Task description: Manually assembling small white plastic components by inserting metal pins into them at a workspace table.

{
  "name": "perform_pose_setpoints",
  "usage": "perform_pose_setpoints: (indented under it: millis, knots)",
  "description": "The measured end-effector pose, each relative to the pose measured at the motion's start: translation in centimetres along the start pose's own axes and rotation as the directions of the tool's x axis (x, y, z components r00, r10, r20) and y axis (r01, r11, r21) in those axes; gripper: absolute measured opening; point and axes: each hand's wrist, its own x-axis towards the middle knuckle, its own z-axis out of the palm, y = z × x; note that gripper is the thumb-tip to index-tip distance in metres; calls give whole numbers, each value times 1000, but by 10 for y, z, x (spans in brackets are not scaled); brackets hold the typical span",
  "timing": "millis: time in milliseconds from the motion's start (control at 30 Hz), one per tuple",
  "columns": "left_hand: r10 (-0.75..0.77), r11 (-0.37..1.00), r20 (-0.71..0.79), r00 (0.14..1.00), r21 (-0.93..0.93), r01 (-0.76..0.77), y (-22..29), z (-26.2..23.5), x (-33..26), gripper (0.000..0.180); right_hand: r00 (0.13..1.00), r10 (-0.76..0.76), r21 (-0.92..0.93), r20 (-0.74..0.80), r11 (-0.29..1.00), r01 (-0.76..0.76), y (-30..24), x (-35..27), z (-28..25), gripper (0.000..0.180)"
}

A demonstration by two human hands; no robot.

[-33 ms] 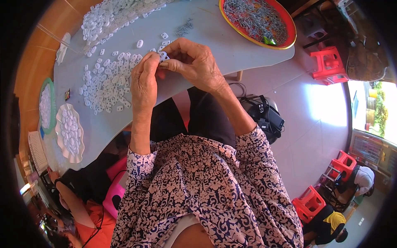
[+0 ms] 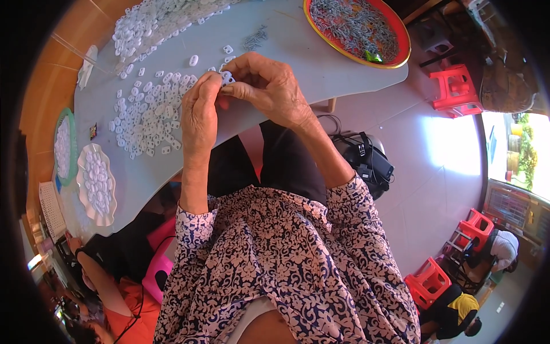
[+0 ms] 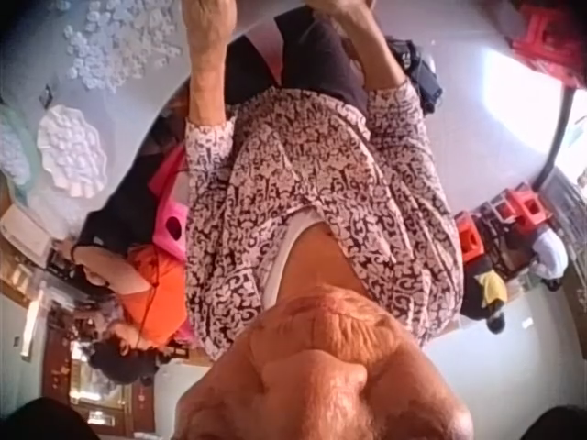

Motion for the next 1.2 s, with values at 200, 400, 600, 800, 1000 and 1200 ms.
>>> perform_pose_setpoints:
  millis: [200,400,600,800,1000,1200]
  knots:
    - [-131,991,21,991,-10,131,8,-1,0,30,998,54,-26,43,998,-53,-6,-1,-3,30]
    - [-148,986,11,989,-76,148,3,-1,-1,30,997,46,-10,59,999,-46,-6,-1,-3,29]
    - [-95,995,29,995,-15,95,4,0,-2,30,999,21,-50,35,999,-19,-5,-2,-2,29]
    - [-30,999,28,999,17,30,4,0,-2,28,999,-6,-170,46,985,13,-8,-3,-3,31]
    - [13,992,56,998,124,-20,-1,-2,-2,27,999,-49,-177,2,983,49,-5,-4,0,29]
    - [266,907,177,948,288,-308,-6,-5,-1,9,993,-120,-242,15,963,120,-6,-5,-1,26]
